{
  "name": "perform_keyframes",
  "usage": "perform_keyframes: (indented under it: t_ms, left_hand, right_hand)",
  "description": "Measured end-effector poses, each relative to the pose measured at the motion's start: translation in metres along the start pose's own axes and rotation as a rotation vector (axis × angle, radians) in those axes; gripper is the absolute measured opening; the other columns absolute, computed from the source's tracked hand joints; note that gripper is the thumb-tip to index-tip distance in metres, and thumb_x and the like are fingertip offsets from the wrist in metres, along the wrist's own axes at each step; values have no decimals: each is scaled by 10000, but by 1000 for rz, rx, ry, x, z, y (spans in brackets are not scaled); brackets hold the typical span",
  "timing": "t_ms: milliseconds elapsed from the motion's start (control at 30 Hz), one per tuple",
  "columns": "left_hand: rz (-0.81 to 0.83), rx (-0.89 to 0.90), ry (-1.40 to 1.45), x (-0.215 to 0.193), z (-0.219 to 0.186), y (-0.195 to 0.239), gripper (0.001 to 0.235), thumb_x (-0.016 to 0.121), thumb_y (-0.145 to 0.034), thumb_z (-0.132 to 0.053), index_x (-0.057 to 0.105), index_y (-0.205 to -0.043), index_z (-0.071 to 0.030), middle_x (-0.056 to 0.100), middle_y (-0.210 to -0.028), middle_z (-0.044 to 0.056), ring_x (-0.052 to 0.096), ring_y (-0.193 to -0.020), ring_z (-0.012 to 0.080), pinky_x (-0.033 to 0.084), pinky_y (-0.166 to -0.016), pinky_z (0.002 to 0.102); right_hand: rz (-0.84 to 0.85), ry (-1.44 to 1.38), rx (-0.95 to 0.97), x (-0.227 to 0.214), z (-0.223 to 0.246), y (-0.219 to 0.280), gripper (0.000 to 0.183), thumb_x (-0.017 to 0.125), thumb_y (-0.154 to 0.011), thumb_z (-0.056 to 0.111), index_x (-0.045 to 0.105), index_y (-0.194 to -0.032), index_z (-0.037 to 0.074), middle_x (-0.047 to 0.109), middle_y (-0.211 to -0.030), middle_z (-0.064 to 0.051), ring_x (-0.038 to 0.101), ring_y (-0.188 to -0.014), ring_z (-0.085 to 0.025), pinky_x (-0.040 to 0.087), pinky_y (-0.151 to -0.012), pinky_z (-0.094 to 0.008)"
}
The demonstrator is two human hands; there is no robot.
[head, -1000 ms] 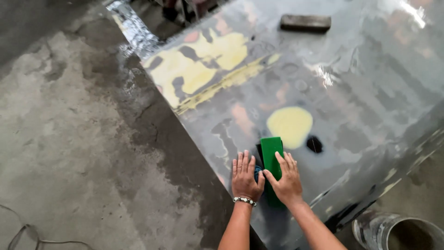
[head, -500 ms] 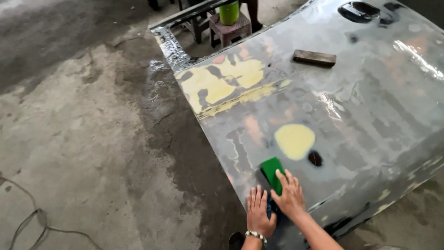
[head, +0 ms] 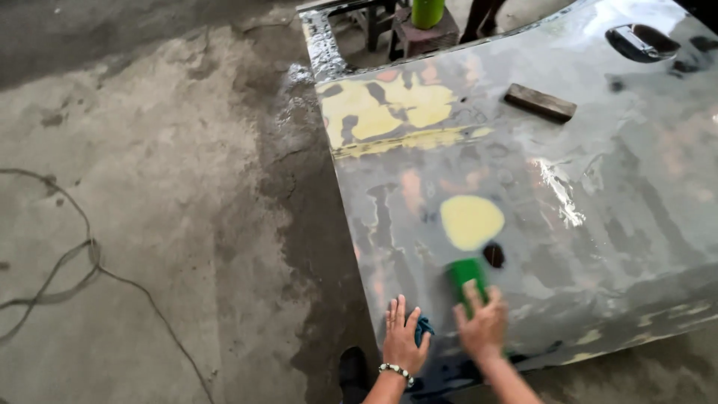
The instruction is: The person sands the surface of a car door using a green sanding block and a blue cloth. They move the sanding block across the door's surface, focusing on smoothing out the material.
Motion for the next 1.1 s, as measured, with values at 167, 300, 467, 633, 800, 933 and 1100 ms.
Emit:
perform_keyframes:
  t_ms: [167,300,467,633,800,933,1100]
  left_hand:
    - [155,3,94,15,-15,25,695,806,-789,-165,510,-1408,-54,186,-1638,260,131,-1521,435,127,-1229,541]
    - [67,90,-67,43,-7,46,436,765,-746,-39,634,-1162,-48,340,-1613,258,278,-1508,459,277,-1215,525]
    - [-108,-330,339,29,-26,21,268,709,-793,-123,658,-1051,-71,671,-1090,186,632,-1066,390,529,-946,470]
    - [-222,-374,551,37,-61,-5,272,756,-802,-246,714,-1016,-83,733,-927,167,718,-886,387,572,-789,478]
    - [-168,-283,221,31,-93,-29,421,700,-942,-473,762,-937,-56,730,-1021,224,525,-1139,555,416,-918,648]
    - [-466,-58,60,18,-94,-46,537,659,-995,-549,768,-1050,-26,644,-1075,393,539,-1125,612,409,-863,686]
    - [-22,-457,289,-13,-82,-49,559,534,-954,-575,706,-871,-49,706,-943,241,656,-1004,468,516,-939,555]
  right_hand:
    - [44,-112,-301,-12,14,43,709,738,-774,339,521,-1448,291,451,-1436,-229,474,-1283,-431,410,-1063,-518]
    - [67,-38,-243,-27,-10,13,710,743,-791,350,502,-1458,307,456,-1435,-207,473,-1282,-411,406,-1059,-512]
    - [66,-22,-199,-21,-5,23,706,736,-815,330,512,-1482,278,470,-1438,-215,481,-1291,-415,412,-1079,-510]
    - [80,-33,-340,50,-14,87,722,723,-775,296,500,-1453,186,493,-1451,-208,483,-1326,-413,404,-1079,-518]
    - [641,-796,-303,269,-74,91,489,467,-1051,338,453,-1506,156,559,-1380,-36,506,-1270,-169,383,-1084,-389]
    - [556,-670,-214,199,-34,89,503,530,-1002,370,500,-1451,145,587,-1363,-64,533,-1239,-216,424,-1046,-434]
    - [357,-444,-158,109,16,85,533,635,-920,421,576,-1360,125,632,-1334,-111,577,-1186,-295,492,-982,-510]
Point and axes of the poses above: each hand's wrist, its own y-axis away from the middle knuckle, its own x-axis out of the palm, z = x × y, the point moved 5 cm from there along -y, towards the middle knuckle
